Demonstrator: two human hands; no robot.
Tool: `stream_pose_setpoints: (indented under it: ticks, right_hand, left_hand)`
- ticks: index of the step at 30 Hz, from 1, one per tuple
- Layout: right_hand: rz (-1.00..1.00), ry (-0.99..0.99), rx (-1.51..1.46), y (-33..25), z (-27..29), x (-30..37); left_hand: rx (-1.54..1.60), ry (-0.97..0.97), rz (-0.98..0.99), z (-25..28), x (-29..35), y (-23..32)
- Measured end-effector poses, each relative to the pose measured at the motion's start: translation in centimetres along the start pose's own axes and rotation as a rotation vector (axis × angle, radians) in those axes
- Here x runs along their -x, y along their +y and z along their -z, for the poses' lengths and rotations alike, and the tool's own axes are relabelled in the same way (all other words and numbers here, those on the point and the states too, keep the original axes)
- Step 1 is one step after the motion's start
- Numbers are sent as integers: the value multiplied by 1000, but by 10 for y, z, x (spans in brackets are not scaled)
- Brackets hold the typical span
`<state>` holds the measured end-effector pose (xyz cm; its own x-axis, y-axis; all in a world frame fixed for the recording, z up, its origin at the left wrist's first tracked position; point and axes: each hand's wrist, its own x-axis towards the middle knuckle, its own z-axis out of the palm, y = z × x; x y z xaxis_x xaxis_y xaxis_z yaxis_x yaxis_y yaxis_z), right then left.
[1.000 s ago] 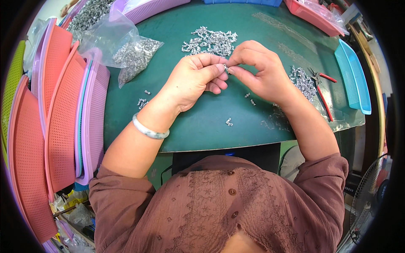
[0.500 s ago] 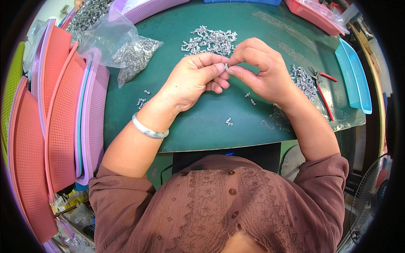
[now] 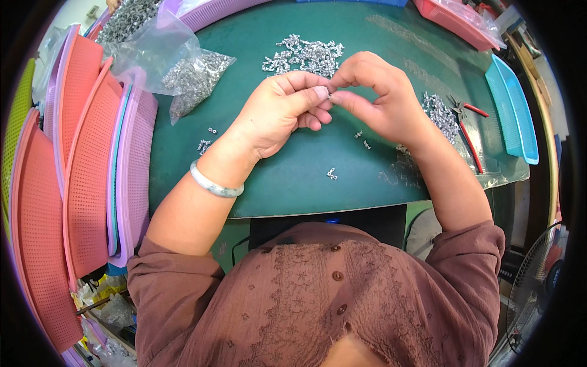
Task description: The person sits at a green workbench and assembles small silver metal components by hand. They pick up individual pieces from a pile, connect them together, and place the assembled parts back onto the table. The workspace includes colorful plastic baskets and a pair of pliers nearby.
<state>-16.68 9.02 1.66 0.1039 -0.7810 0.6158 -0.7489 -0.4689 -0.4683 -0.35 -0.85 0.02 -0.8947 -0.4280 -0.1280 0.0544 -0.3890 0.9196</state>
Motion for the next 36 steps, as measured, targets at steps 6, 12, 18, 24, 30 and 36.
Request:
stream_pose_setpoints:
  ticks: [6, 12, 18, 24, 30, 36]
  right_hand:
    - [-114, -129, 121, 22, -3, 9]
    - [-131, -216, 228, 21, -7, 10]
    - [-125, -217, 227, 23, -6, 11]
    - [-129, -251, 200, 20, -2, 10]
    - [-108, -228, 214, 22, -3, 9]
    - [-109, -133, 74, 8, -3, 5]
  left_hand:
    - [105, 80, 30, 7, -4, -1]
    - [128, 103, 26, 6, -4, -1]
    - [83, 87, 69, 5, -3, -2]
    - [65, 84, 67, 5, -3, -3]
    - [21, 99, 66, 3, -2, -3]
    - [-105, 122, 106, -6, 2, 1]
